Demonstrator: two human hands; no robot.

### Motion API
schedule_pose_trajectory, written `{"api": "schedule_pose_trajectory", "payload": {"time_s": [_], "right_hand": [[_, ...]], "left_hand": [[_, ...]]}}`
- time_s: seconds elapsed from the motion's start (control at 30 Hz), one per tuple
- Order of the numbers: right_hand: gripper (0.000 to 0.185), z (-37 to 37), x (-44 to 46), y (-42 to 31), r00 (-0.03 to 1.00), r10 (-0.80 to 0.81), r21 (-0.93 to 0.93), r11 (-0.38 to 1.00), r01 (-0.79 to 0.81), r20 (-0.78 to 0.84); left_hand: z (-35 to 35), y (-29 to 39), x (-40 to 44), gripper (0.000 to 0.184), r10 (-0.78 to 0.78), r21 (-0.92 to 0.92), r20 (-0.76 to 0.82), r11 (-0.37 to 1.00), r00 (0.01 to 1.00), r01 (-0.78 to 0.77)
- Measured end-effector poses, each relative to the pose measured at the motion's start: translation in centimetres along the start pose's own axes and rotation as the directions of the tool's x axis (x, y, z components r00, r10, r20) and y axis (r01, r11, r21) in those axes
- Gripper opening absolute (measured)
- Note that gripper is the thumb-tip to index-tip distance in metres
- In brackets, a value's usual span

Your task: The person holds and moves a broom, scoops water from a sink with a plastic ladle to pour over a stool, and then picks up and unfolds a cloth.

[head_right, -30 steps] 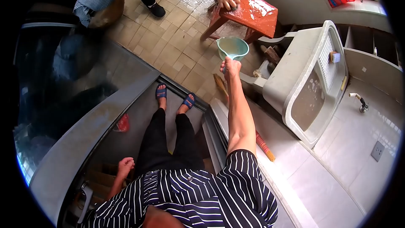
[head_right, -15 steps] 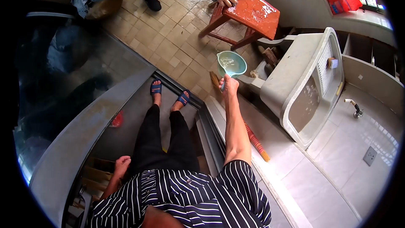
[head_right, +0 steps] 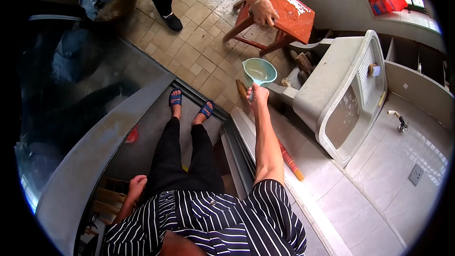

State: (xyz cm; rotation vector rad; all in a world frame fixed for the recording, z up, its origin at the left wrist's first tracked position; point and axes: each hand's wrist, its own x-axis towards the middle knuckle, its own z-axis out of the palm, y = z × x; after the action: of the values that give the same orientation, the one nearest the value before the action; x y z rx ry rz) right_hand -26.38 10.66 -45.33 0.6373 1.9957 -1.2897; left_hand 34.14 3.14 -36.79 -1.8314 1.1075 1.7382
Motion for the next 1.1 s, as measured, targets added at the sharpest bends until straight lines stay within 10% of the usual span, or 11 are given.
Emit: {"api": "schedule_pose_trajectory", "payload": {"time_s": [0.5, 0.83, 1.1], "right_hand": [[0.010, 1.0, 2.4, -3.3, 0.991, -0.045, 0.338, 0.941, -0.001, 0.129], [0.015, -4.0, 0.4, 0.8, 0.983, 0.143, 0.144, 0.982, -0.126, -0.118], [0.006, -4.7, 4.5, -6.8, 0.992, -0.054, 0.051, 0.997, 0.060, -0.115]], "left_hand": [[-0.3, 0.6, -0.2, 0.027, -0.043, -0.018, 0.003, 0.999, 0.999, 0.043], [0.4, 1.0, -0.1, 0.023, -0.002, 0.008, -0.008, 1.000, 1.000, 0.002], [-0.8, -0.2, 0.4, 0.024, -0.028, 0.011, 0.010, 1.000, 1.000, 0.028]]}}
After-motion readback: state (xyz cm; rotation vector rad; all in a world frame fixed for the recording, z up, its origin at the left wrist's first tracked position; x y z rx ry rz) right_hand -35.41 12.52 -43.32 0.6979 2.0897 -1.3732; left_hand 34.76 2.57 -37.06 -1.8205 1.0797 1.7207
